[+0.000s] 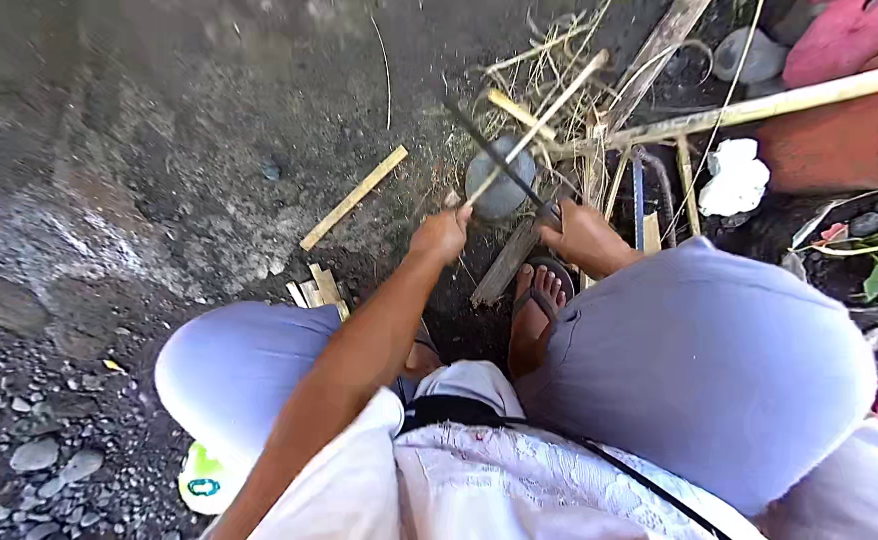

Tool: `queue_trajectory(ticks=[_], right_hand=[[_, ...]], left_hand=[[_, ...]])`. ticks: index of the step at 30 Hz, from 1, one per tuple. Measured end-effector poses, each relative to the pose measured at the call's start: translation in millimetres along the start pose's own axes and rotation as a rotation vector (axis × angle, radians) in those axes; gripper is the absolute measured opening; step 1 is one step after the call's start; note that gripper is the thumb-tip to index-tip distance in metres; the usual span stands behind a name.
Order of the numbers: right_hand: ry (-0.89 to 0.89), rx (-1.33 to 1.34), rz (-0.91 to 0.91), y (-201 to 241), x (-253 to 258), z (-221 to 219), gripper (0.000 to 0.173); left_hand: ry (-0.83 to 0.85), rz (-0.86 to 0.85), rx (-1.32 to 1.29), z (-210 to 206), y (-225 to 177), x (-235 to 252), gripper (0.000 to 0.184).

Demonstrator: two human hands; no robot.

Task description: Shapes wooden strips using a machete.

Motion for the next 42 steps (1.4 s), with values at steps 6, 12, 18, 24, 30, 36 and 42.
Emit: queue_trajectory(ticks=[6, 12, 18, 24, 30, 36, 42], right_hand=[[0.005, 0.036, 0.050, -11.8, 1.3, -15.4, 0.053], [-0.049, 0.038, 0.041, -8.8, -10.6, -9.2, 0.047], [-0.083, 0.018, 0.008, -1.8, -23.2, 3.4, 0.046], [-0.135, -0.100, 0.000, -17.9, -25.1, 10.8, 0.047], [-0.203, -0.175, 0.126, -36.1, -42.2, 38.2, 0.043], [-0.116, 0.106, 0.081, -27.8, -43.6, 37.8, 0.043], [-0.114, 0.356, 0.114, -12.3, -24.1, 16.3, 0.043]], left_hand=[[0.276, 0.079, -0.462, -15.9, 15.4, 4.0, 0.073], [0.063, 0.111, -0.219, 2.5, 4.4, 2.1, 0.080], [-0.050, 0.066, 0.052, 12.1, -12.4, 0.4, 0.084], [0.204, 0.064, -0.453, -11.8, -17.1, -2.6, 0.069], [0.624, 0.172, -1.116, -50.5, -39.3, -46.1, 0.058], [0.244, 0.018, -0.523, -7.0, -19.0, -14.2, 0.061], [0.028, -0.027, -0.137, -1.7, 1.8, 6.2, 0.069]])
Point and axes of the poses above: each hand's wrist, its own x-axis towards the middle knuckle, its own z-axis out of the back of the hand, y = z × x, the point moved 7 cm from there along x, towards the middle knuckle, and after that the axes turned 4 degrees about -y, right-handed, at the moved point
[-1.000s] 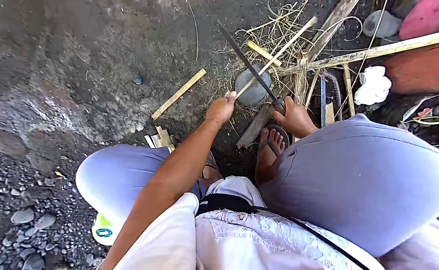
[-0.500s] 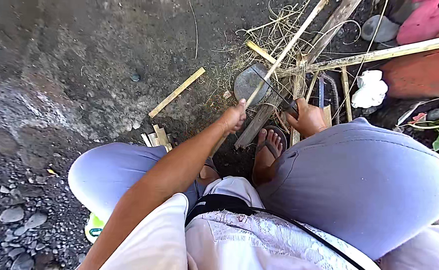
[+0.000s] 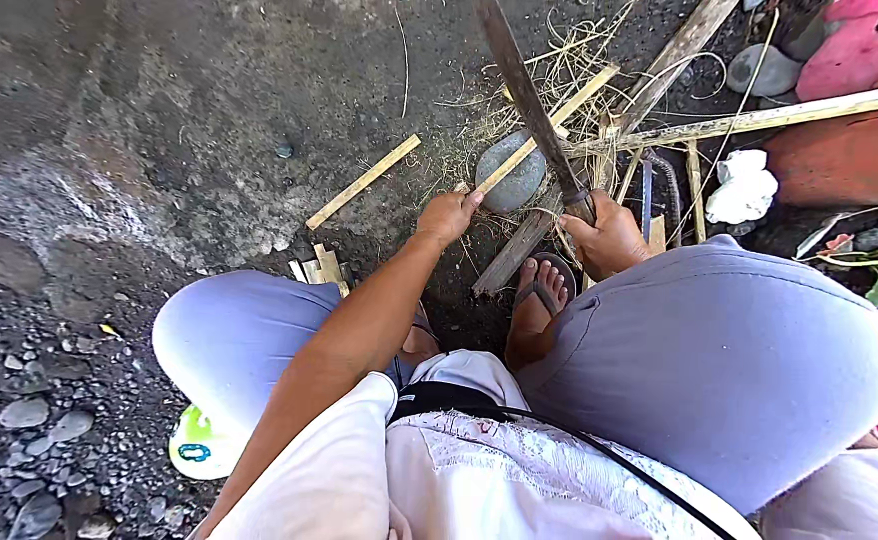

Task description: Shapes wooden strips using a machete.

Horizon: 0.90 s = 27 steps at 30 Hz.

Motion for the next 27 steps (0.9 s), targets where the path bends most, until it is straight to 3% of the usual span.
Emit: queue_trajectory(ticks=[9, 27], right_hand=[[0.082, -0.241, 0.028, -11.0, 19.9, -28.8, 0.050], [0.067, -0.297, -0.009, -12.5, 17.5, -33.5, 0.050]], left_hand=[[0.089, 0.022, -0.039, -0.8, 1.4, 5.3, 0.069], [0.100, 0.018, -0.073, -3.6, 3.9, 8.7, 0.068]])
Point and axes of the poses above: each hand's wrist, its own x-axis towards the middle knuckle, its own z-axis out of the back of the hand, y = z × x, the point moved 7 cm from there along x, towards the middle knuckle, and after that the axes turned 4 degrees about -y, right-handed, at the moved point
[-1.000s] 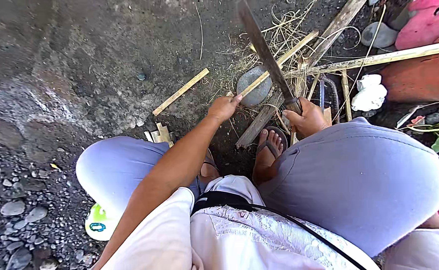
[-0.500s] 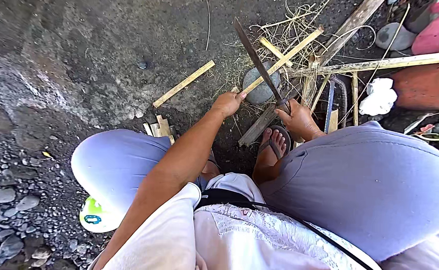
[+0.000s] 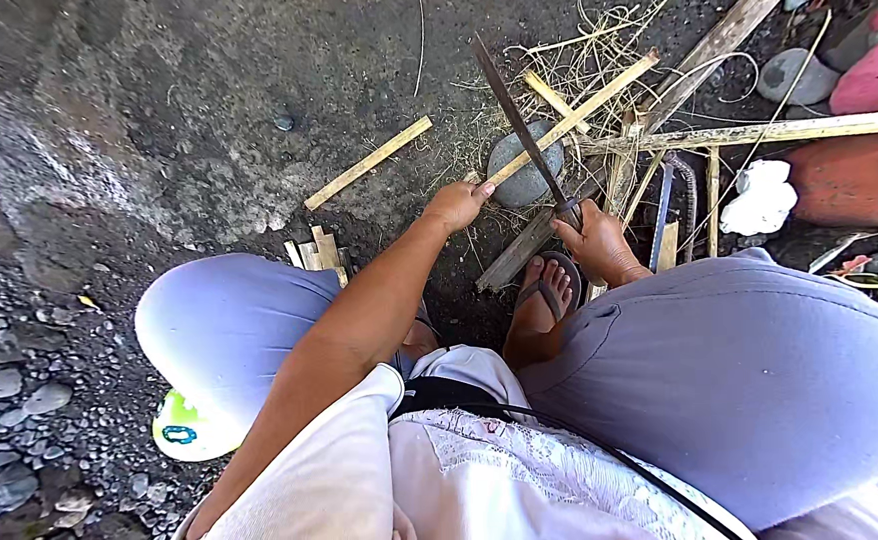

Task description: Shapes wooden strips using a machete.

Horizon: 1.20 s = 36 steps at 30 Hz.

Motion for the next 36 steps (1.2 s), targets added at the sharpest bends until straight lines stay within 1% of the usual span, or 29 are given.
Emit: queue_trajectory(ticks=[6, 10, 12, 16, 23, 31, 36], right_hand=[[-0.046, 0.044, -0.003, -2.8, -2.1, -2.4, 0.052], [-0.079, 0.064, 0.036, 0.3, -4.4, 1.3, 0.051], [-0.064, 0.045, 0.033, 1.1, -3.7, 1.9, 0.051], [0.026, 0.012, -0.040, -1.5, -0.9, -1.6, 0.049], [-0.025, 0.011, -0.007, -1.4, -3.9, -1.4, 0.051], [0.009, 0.003, -0.046, 4.1, -4.9, 1.1, 0.049], [0.000, 0.018, -0.036, 4.1, -5.8, 0.5, 0.049]], left_hand=[[0.007, -0.007, 0.010, -0.2, 0.7, 1.8, 0.067], [0.020, 0.000, 0.016, 0.8, 1.2, 2.7, 0.069], [0.019, -0.004, 0.007, 1.4, 0.9, 2.7, 0.068], [0.025, -0.014, 0.026, 2.5, 0.6, 2.6, 0.068], [0.019, 0.010, 0.034, 2.9, 1.3, 3.7, 0.069], [0.031, 0.027, 0.058, 6.3, -2.7, 0.9, 0.069], [0.045, 0.023, 0.062, 6.6, -5.3, 0.1, 0.069]])
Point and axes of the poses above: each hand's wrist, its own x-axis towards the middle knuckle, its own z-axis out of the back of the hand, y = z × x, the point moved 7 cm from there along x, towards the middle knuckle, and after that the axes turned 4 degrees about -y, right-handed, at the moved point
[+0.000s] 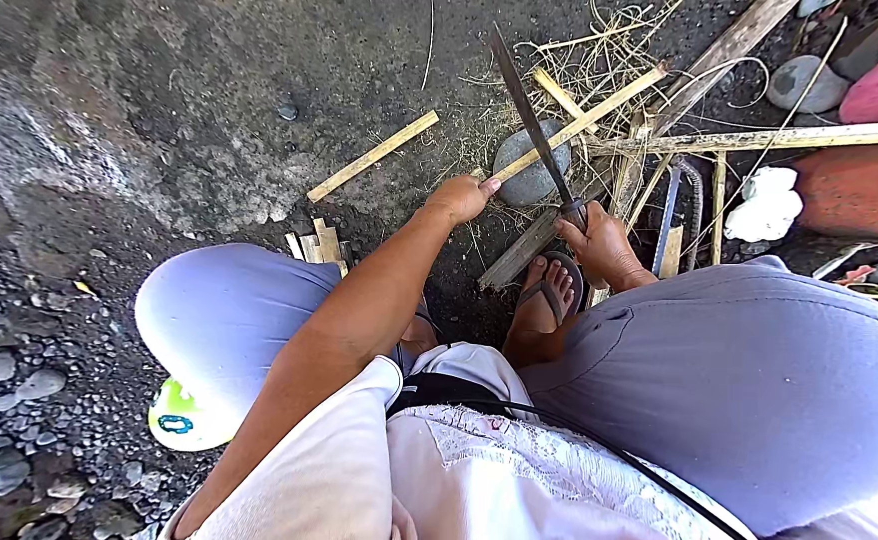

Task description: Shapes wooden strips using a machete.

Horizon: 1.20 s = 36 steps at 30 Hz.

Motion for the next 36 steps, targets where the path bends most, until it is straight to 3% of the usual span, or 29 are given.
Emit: queue_trajectory(ticks=[28, 33, 36], right_hand=[[0.029, -0.078, -0.014, -1.8, 2.3, -1.8, 0.050], [-0.021, -0.038, 0.179, 4.9, -2.0, -2.5, 0.066], [-0.050, -0.040, 0.259, 15.2, -2.7, -2.9, 0.060]], left_hand=[[0.029, -0.006, 0.067, 2.0, -1.1, 0.5, 0.072], [-0.069, -0.066, -0.031, -1.7, -8.4, -10.3, 0.062], [-0.059, -0.067, -0.107, -3.5, -7.9, -9.9, 0.062]])
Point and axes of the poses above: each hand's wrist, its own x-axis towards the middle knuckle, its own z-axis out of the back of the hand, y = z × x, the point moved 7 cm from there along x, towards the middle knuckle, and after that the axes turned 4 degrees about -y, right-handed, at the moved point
